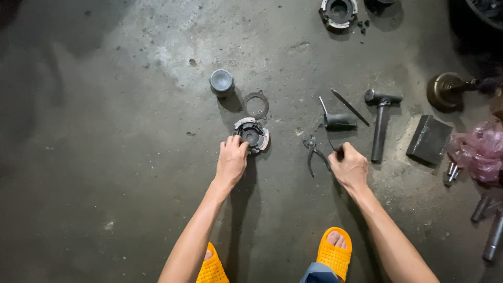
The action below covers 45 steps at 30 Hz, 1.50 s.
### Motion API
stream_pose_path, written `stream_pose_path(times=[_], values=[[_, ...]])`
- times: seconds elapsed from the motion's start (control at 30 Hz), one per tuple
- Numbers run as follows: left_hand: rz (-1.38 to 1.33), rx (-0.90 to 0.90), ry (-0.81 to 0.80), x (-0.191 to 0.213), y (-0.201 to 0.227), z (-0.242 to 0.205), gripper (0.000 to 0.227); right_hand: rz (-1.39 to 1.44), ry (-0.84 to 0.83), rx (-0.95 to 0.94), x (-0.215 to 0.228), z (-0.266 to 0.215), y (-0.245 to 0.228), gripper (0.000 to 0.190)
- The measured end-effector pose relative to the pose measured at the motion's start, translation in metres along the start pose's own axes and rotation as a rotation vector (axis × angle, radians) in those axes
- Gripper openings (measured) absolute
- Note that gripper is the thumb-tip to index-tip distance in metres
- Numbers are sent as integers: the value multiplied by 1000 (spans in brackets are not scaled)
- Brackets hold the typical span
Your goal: The person sits on the floor and assembles a mechanical component, likely a brake drum or clutch assembly. They use pliers to manipulate small metal clips and springs, fitting them into a circular metal housing. The person also uses a hammer to tap parts into place and handles various small metal pieces scattered on the floor.
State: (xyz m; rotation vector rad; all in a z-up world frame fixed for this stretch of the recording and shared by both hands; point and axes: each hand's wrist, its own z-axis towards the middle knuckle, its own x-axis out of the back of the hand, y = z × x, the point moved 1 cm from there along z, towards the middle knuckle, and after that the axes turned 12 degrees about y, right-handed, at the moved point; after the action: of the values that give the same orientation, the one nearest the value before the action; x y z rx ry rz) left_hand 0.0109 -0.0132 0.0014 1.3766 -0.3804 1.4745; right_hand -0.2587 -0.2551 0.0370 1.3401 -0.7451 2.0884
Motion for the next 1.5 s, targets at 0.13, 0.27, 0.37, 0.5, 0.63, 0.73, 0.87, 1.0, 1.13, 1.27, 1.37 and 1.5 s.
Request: stream_pose_path(times=[0.13,0.27,0.37,0.5,0.63,0.73,0.87,1.0,1.13,1.27,1.37,1.5], values=[[-117,-3,-24,32,2,15,39,318,26,-32,30,21,-43,8],[-63,45,-240,36,-9,28,118,486,-172,-18,45,21,-81,14],[-40,43,-218,15,-13,26,122,0,-577,58,-16,-17,-54,22],[-1,-1,-31,-7,3,-1,117,3,-525,100,16,20,-84,17],[-67,9,171,-10,30,-20,123,152,-514,200,25,42,-120,18],[-106,37,197,-9,36,-26,127,119,-502,294,6,49,-135,17],[-238,180,208,0,22,-31,86,40,-507,369,-32,54,-143,21],[-340,230,135,-4,11,-22,69,71,-529,348,-54,53,-147,20],[-457,273,-6,-2,11,-4,68,154,-560,288,-64,44,-142,19],[-501,382,-135,-8,11,8,58,343,-600,-23,-31,35,-157,17],[-537,473,-153,-7,8,11,53,351,-614,-269,-35,13,-162,18],[-510,492,-165,-12,8,11,45,367,-649,-452,-40,-1,-176,22]])
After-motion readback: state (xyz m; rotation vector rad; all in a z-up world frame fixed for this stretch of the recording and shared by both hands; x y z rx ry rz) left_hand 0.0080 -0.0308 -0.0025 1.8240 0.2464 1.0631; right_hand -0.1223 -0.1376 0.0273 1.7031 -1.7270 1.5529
